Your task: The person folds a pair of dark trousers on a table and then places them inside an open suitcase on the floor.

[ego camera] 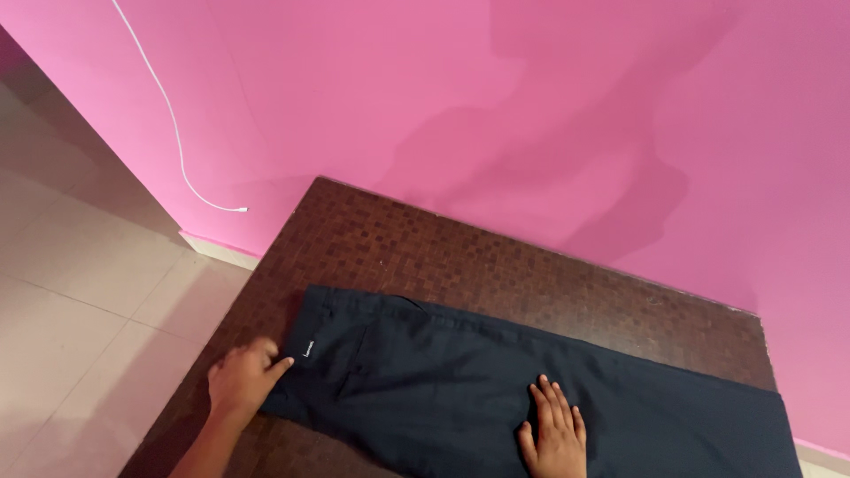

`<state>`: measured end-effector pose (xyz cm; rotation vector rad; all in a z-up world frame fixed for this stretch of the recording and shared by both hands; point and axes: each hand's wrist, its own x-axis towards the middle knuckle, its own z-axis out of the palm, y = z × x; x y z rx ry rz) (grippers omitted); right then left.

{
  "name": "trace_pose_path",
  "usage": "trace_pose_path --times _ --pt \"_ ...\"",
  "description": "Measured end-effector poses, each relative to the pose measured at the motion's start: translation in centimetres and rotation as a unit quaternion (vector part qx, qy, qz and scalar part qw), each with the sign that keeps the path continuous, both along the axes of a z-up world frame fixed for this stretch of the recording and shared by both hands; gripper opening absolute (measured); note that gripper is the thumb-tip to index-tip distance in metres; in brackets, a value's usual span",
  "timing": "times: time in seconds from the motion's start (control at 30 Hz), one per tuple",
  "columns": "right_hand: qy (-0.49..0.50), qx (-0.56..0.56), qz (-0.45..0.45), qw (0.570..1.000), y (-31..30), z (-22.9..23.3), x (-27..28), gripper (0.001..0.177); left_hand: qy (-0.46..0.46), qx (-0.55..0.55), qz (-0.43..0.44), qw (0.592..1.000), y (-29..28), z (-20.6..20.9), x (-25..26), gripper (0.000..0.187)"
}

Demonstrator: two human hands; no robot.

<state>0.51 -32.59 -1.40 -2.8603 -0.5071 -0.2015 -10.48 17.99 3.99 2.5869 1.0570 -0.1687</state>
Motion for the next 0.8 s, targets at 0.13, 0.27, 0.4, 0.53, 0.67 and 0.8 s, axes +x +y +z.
trace_pose_path --times 0.13,0.27,0.4,0.53,0.67,0.8 --pt "0.016 -0.023 -0.040 0.999 1.6 1.6 0.0 0.062 0.056 0.195 -0.124 0.971 -3.3 1.4 2.2 0.061" --pt "0.142 -0.038 -0.143 0.979 7.2 4.5 1.2 0.050 0.086 0.135 -0.178 0.971 -7.0 1.9 2.9 0.071" --pt "0.012 0.161 0.100 0.982 13.6 4.1 -1.4 0.054 0.143 0.083 -0.173 0.971 -7.7 3.8 2.9 0.076" --pt "0.049 0.007 0.169 0.984 16.6 1.1 -5.7 0.067 0.106 0.048 -0.134 0.984 -7.3 3.5 2.8 0.081" --pt "0.085 -0.057 0.172 0.980 16.3 -1.3 -5.8 0.074 0.054 0.083 -0.034 0.994 -7.7 2.0 2.5 0.094" --pt "0.051 -0.052 0.178 0.981 15.8 -2.4 -5.5 0.073 0.077 0.072 0.031 0.994 -7.8 1.6 3.1 0.102"
